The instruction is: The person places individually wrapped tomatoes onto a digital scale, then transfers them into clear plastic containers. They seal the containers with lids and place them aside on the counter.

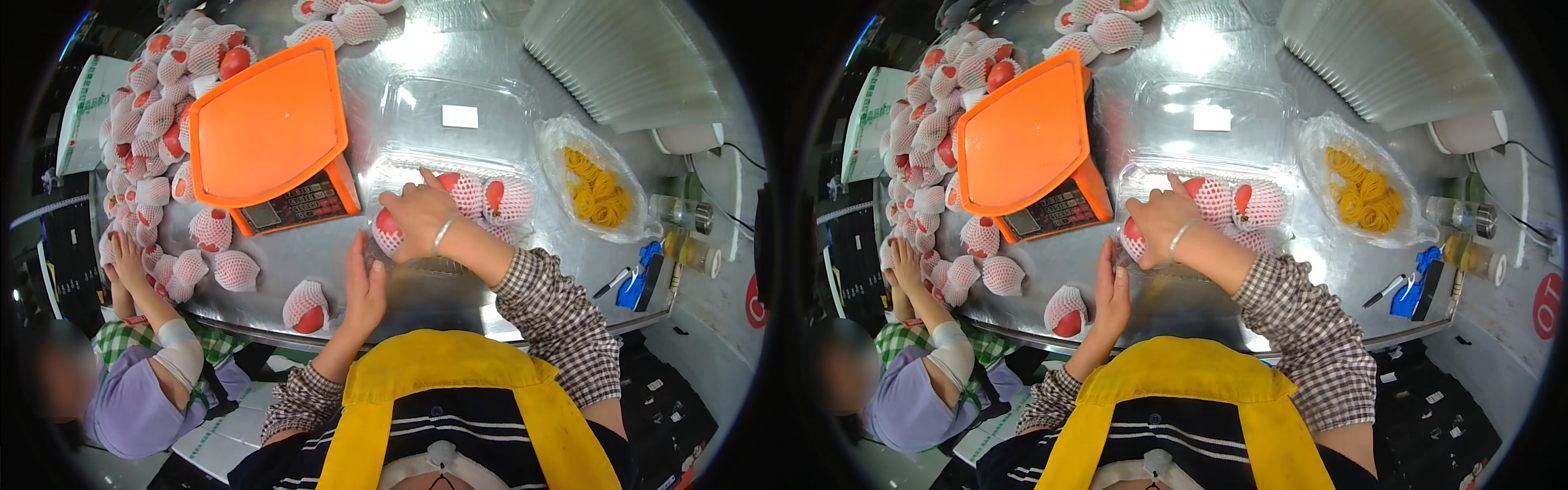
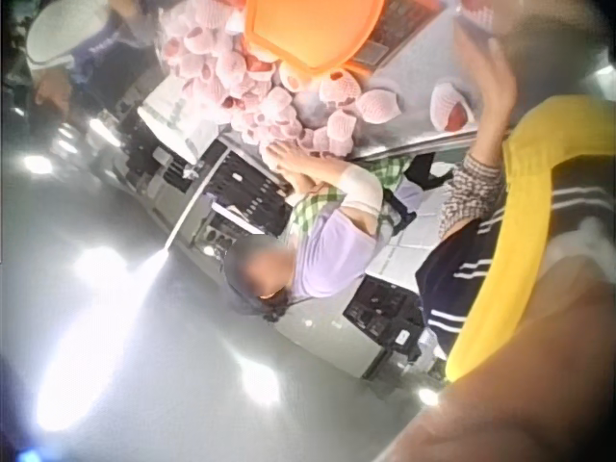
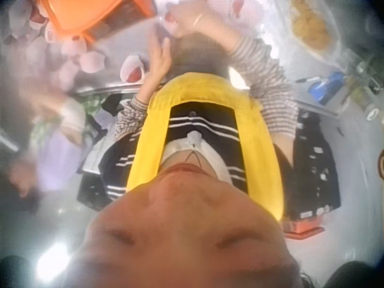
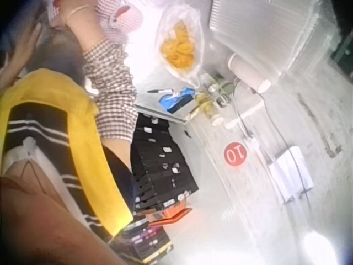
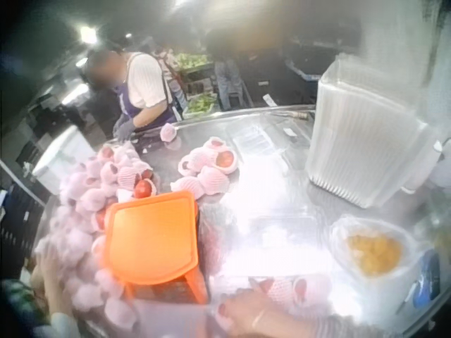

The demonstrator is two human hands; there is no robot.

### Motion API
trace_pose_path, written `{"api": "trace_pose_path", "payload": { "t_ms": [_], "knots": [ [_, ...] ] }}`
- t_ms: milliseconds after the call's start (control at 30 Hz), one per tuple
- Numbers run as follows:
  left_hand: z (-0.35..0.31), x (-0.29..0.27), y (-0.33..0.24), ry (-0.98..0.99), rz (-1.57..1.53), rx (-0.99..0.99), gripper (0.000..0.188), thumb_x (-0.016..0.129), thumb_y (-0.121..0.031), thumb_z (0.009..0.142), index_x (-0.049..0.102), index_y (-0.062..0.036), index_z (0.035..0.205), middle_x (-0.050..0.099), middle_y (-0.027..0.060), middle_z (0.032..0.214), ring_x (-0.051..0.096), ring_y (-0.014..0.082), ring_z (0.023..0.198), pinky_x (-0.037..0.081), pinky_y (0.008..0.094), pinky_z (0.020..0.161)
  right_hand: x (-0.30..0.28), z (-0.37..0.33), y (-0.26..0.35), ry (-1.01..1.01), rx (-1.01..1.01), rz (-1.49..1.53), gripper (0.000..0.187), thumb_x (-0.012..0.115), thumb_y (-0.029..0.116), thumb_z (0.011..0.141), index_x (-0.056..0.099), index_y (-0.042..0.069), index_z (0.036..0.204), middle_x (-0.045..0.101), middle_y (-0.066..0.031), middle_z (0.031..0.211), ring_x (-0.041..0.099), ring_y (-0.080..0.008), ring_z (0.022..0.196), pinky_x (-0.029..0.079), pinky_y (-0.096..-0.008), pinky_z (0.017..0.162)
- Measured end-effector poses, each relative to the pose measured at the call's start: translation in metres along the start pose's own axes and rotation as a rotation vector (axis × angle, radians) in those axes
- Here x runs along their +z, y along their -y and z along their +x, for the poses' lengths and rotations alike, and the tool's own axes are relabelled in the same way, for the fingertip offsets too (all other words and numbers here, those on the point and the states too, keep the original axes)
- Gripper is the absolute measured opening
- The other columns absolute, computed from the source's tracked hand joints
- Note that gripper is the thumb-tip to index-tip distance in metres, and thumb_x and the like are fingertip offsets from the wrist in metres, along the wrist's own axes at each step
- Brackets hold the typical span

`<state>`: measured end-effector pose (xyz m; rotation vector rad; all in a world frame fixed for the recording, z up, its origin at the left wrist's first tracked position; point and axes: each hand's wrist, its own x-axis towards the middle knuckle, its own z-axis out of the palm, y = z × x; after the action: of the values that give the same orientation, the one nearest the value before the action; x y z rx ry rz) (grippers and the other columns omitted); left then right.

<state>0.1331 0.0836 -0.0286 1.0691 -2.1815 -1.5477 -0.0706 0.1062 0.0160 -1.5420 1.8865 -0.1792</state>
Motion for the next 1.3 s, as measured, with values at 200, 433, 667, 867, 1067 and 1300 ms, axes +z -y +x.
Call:
{"api": "trace_pose_path", "payload": {
  "t_ms": [200,433,667,867,1067,1300],
  "knots": [
    [-0.013,-0.011,-0.028,-0.025,-0.598,-0.025,0.064,0.053,-0.023,0.092,0.022,0.0014,0.143,0.029,0.0178,0.146,0.032,0.0280,0.134,0.028,0.0419,0.110,-0.019,-0.066,0.041,-0.609,-0.136,0.258,0.078,0.081,0.016,0.053,0.048,0.005,0.122,0.049,-0.0176,0.115,0.049,-0.0356,0.108,0.043,-0.0406,0.091],
    [-0.002,-0.032,-0.069,0.243,-1.312,-0.190,0.081,0.070,-0.053,0.076,0.037,-0.0070,0.134,0.049,0.0130,0.129,0.054,0.0274,0.116,0.049,0.0451,0.094,-0.013,-0.100,0.070,-0.765,-0.295,0.439,0.068,0.085,0.020,0.060,0.057,0.006,0.120,0.050,-0.0140,0.122,0.052,-0.0307,0.112,0.043,-0.0378,0.096],
    [-0.008,-0.044,-0.082,0.283,-1.428,-0.264,0.069,0.062,-0.057,0.078,0.044,-0.0141,0.129,0.053,0.0099,0.127,0.055,0.0263,0.115,0.049,0.0452,0.093,0.001,-0.114,0.083,-0.897,-0.260,0.522,0.056,0.082,0.018,0.064,0.061,0.006,0.114,0.056,-0.0126,0.114,0.056,-0.0293,0.104,0.047,-0.0366,0.088],
    [-0.022,-0.043,-0.088,0.315,-1.449,-0.237,0.063,0.056,-0.055,0.084,0.046,-0.0114,0.129,0.055,0.0096,0.124,0.056,0.0253,0.113,0.050,0.0433,0.091,0.007,-0.127,0.096,-0.862,-0.164,0.247,0.066,0.083,0.024,0.061,0.054,0.005,0.118,0.056,-0.0147,0.113,0.055,-0.0329,0.107,0.046,-0.0388,0.090],
    [-0.026,-0.043,-0.089,0.165,-1.022,0.006,0.045,0.055,-0.032,0.092,0.045,-0.0047,0.126,0.053,0.0080,0.122,0.055,0.0172,0.108,0.046,0.0304,0.091,0.037,-0.114,0.092,-0.916,-0.145,0.483,0.076,0.085,0.027,0.056,0.050,0.003,0.119,0.053,-0.0165,0.121,0.052,-0.0345,0.112,0.043,-0.0401,0.096],
    [-0.017,-0.058,-0.096,0.066,-0.848,0.016,0.032,0.045,-0.025,0.099,0.049,-0.0036,0.122,0.058,0.0072,0.114,0.057,0.0150,0.104,0.051,0.0331,0.084,0.038,-0.117,0.072,-0.931,-0.048,0.652,0.081,0.086,0.027,0.054,0.050,0.001,0.122,0.049,-0.0180,0.127,0.048,-0.0323,0.119,0.040,-0.0394,0.100]
  ]
}}
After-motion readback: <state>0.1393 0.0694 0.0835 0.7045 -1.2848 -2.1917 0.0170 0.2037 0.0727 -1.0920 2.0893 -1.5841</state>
